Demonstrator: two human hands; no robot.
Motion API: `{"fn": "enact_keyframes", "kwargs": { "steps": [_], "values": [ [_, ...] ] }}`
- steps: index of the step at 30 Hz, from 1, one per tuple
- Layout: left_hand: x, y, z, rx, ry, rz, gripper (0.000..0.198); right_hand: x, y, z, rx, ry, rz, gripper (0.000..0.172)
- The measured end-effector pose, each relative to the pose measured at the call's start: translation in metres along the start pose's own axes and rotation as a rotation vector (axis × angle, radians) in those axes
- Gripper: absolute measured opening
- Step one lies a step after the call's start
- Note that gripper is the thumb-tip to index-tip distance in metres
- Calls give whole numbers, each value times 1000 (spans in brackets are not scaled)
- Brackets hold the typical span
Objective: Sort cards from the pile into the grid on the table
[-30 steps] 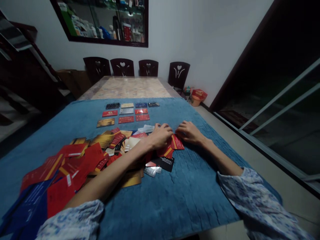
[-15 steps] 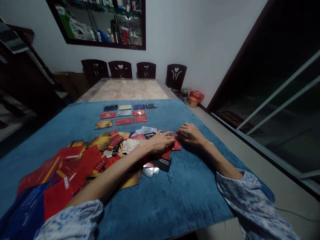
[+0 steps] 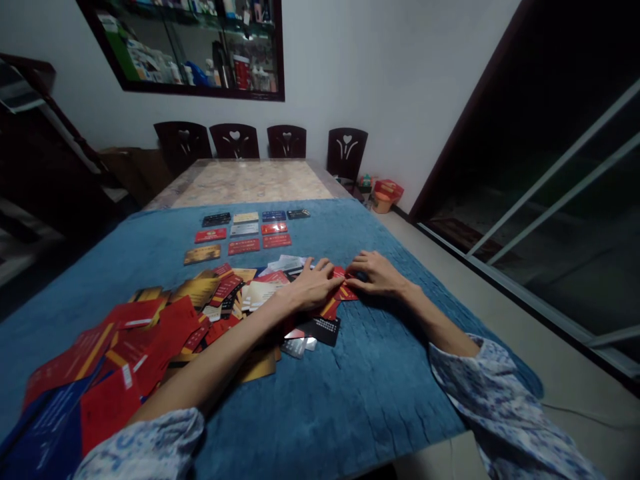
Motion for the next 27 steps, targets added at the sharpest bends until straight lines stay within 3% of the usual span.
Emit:
{"fn": "enact_keyframes", "kwargs": {
  "steps": [7,15,27],
  "values": [
    [8,-1,5,81,74,49,44,1,-1,-3,50,-33,-5,33],
    [14,-2,-5,-4,182,68,40,1,-1,-2,75,-76,-11,32],
    [21,-4,-7,-25,221,116,27,4,1,-1,93,-123,-21,30]
  ]
}}
Point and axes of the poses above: each hand's wrist, its own y-axis away from the middle knuckle, its own z-axis out of the back of the hand, x = y × z, the point moved 5 cm from there along -y, towards the middle knuckle, and after that the axes turned 13 degrees about -y, right-handed, at the moved point
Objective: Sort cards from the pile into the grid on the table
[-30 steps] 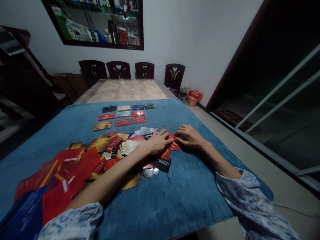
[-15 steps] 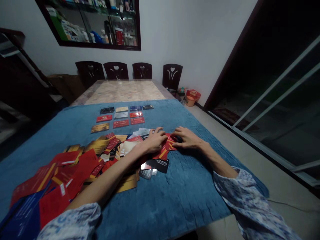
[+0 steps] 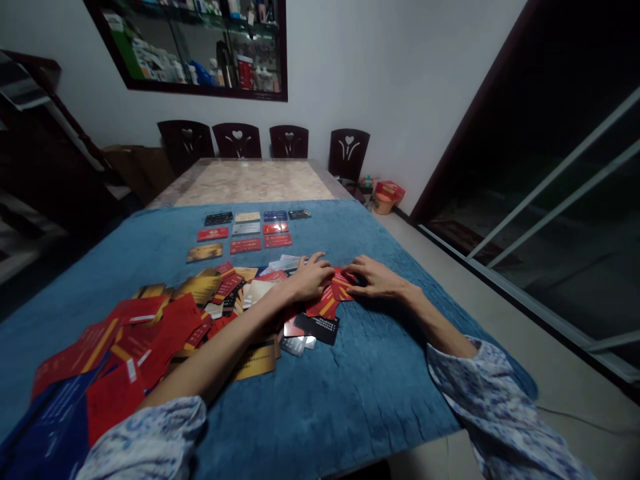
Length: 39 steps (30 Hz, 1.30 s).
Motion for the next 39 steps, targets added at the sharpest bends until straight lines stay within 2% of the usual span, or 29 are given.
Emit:
{"fn": "enact_keyframes", "kwargs": {
  "steps": [6,13,24,33,39],
  "values": [
    [1,0,0,-9,-9,9,24,-6,-1,-3,18,-21,-32,30],
    [-1,3,2,-29,-62,-77,29,-4,1,-1,-36,-9,23,24],
    [1,1,10,-60,-74,-51,29,2,3,9,-92,-15,74,33],
    [7,0,12,-134,-41,15,35,-8,4,9,-259,83,53,36],
    [12,0,12,-160,29,50,44,-13,5,6,-392,106,204,31]
  ]
}}
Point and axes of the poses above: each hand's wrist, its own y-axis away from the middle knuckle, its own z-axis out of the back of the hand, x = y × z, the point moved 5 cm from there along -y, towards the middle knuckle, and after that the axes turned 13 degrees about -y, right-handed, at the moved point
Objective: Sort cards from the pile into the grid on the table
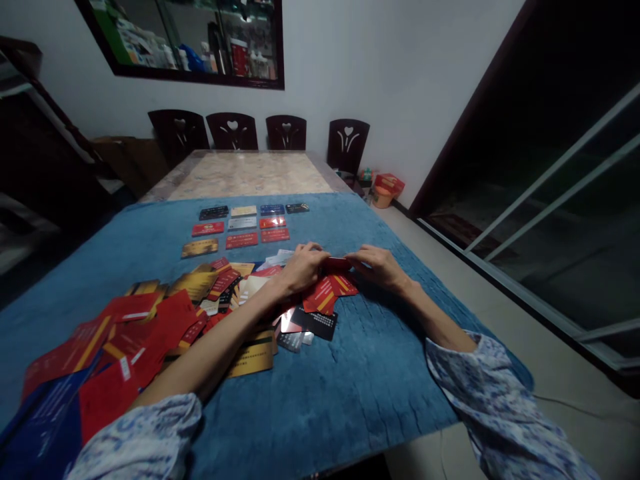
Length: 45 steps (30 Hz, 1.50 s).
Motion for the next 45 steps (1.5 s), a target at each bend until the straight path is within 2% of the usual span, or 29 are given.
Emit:
{"fn": "enact_keyframes", "kwargs": {
  "steps": [4,9,15,19,29,38,45],
  "values": [
    [3,0,0,-20,38,40,51,-2,1,-3,-44,14,0,28],
    [5,1,-1,-27,52,82,57,-2,0,-5,-20,15,-82,30],
    [2,3,0,-26,29,83,46,-2,-1,-6,12,-8,-123,30],
    [1,5,0,-18,9,89,41,-2,0,-8,48,-14,-152,36],
    [-3,6,3,11,-48,124,42,-4,2,-19,77,-108,-136,49],
    [-1,6,3,-5,-108,131,53,-7,-1,-26,31,105,-128,54],
    [6,6,14,-22,-136,162,58,2,-7,-27,24,117,-63,57]
  ]
}}
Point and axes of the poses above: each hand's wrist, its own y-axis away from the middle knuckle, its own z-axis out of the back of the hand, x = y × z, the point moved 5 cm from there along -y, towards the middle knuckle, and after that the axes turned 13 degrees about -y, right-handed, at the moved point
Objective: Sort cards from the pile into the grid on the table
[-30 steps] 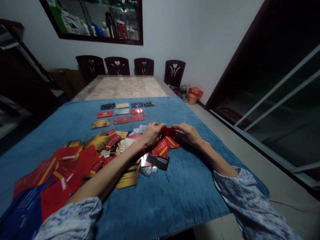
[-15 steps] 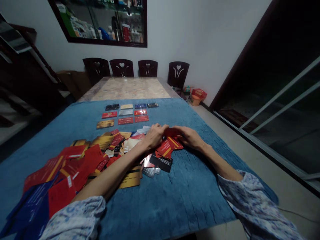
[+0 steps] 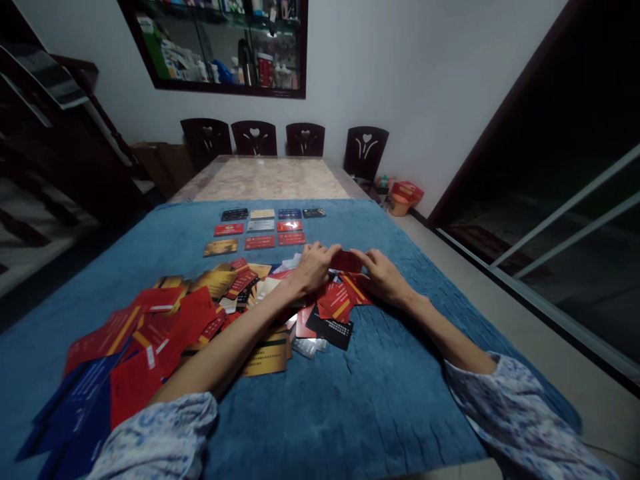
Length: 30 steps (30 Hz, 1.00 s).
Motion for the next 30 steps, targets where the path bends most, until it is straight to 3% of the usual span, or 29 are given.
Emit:
{"fn": "enact_keyframes", "kwargs": {
  "steps": [18,30],
  "values": [
    [7,0,14,81,-146,78,59,8,-27,0,6,101,-38,54],
    [51,4,16,105,-137,158,51,-1,-79,-23,130,52,-21,54]
  ]
}}
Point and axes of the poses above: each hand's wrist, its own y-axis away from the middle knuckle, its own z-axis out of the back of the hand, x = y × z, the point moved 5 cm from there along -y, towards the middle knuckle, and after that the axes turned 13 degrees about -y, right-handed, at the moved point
